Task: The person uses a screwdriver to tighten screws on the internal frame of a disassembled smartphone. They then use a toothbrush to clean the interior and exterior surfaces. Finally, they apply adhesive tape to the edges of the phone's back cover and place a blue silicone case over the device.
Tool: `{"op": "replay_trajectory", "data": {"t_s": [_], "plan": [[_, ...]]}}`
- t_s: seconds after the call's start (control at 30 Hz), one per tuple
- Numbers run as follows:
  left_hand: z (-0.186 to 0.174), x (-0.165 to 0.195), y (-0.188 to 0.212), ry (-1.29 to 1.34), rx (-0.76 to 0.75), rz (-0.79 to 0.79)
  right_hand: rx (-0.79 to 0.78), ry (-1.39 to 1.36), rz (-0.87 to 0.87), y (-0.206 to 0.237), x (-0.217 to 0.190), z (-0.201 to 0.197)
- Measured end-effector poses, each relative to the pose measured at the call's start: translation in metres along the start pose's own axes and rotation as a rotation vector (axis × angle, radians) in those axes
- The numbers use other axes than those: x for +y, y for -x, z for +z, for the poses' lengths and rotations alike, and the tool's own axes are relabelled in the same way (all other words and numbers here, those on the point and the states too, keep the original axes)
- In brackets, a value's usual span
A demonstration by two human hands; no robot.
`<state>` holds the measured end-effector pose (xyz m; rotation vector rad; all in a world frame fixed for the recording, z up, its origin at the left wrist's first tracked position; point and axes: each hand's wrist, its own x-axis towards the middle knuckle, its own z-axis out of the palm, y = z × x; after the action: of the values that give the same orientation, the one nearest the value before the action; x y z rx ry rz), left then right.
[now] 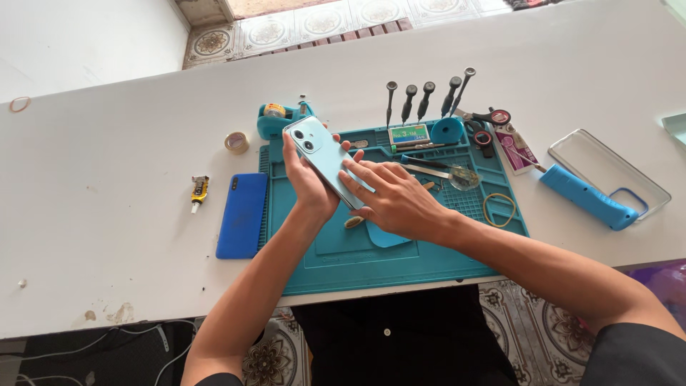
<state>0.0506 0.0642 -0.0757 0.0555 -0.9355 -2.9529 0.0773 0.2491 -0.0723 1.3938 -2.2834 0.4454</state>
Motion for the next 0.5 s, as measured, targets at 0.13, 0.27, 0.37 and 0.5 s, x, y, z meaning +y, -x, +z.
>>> {"op": "replay_trajectory", "data": {"t_s": [0.13,0.27,0.37,0.5], "plan": [[0.0034,0.0001,0.0031,-0.057,-0.015,-0.006,0.023,0.004,-0.016,-0.001,0.0,-0.0017],[0.0063,-0.0039,0.0054,-0.06,-0.039,-0.014,0.005,0.006,-0.013,-0.0038,-0.0028,-0.0034],[0.0063,-0.0048,0.0036,-0.099,-0.014,-0.028,-0.005,0.025,-0.008,-0.0042,-0.0047,-0.0036],[0.0037,-0.0012,0.0,-0.099,-0.012,-0.027,0.042,0.052,-0.038,-0.0048,-0.0039,-0.0037]]}}
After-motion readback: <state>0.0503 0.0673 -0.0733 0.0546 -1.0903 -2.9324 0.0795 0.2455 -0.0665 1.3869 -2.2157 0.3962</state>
